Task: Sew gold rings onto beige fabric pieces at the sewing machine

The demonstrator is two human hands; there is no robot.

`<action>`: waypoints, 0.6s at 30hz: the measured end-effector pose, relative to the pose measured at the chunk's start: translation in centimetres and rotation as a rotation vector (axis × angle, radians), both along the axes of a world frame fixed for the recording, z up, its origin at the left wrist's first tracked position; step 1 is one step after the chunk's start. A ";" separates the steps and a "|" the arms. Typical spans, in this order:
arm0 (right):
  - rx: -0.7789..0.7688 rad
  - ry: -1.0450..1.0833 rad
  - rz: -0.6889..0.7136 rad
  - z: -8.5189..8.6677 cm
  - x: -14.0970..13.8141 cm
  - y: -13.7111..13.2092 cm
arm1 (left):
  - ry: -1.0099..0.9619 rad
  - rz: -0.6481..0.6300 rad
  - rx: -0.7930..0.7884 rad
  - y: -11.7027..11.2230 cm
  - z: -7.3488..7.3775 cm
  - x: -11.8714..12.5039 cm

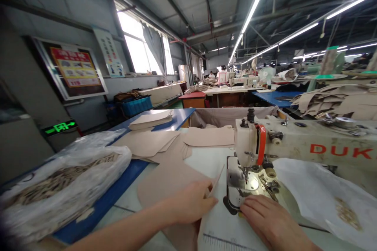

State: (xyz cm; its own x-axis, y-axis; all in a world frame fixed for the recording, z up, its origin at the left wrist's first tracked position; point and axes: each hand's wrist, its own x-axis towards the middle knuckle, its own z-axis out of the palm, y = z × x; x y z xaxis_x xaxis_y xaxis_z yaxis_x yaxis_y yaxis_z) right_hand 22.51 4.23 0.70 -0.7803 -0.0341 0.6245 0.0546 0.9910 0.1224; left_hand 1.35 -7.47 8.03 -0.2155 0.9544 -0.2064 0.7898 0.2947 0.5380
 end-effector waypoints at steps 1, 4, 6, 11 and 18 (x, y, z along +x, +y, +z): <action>0.001 0.031 0.004 0.4 0.2 -0.3 | -0.038 0.018 -0.008 0.5 -0.8 0.5; -0.067 0.121 0.014 1.5 0.1 -1.9 | -0.428 0.089 -0.079 1.8 -3.3 1.4; -0.108 0.103 0.015 1.6 -0.8 -2.9 | -0.730 0.125 -0.063 1.8 -4.8 1.5; -0.081 -0.035 -0.031 -0.9 -3.7 -3.7 | -0.680 0.174 0.243 -2.8 -3.1 -2.7; -0.130 -0.094 -0.010 -2.7 -4.1 -2.7 | 0.515 0.820 0.336 -13.7 7.8 -19.5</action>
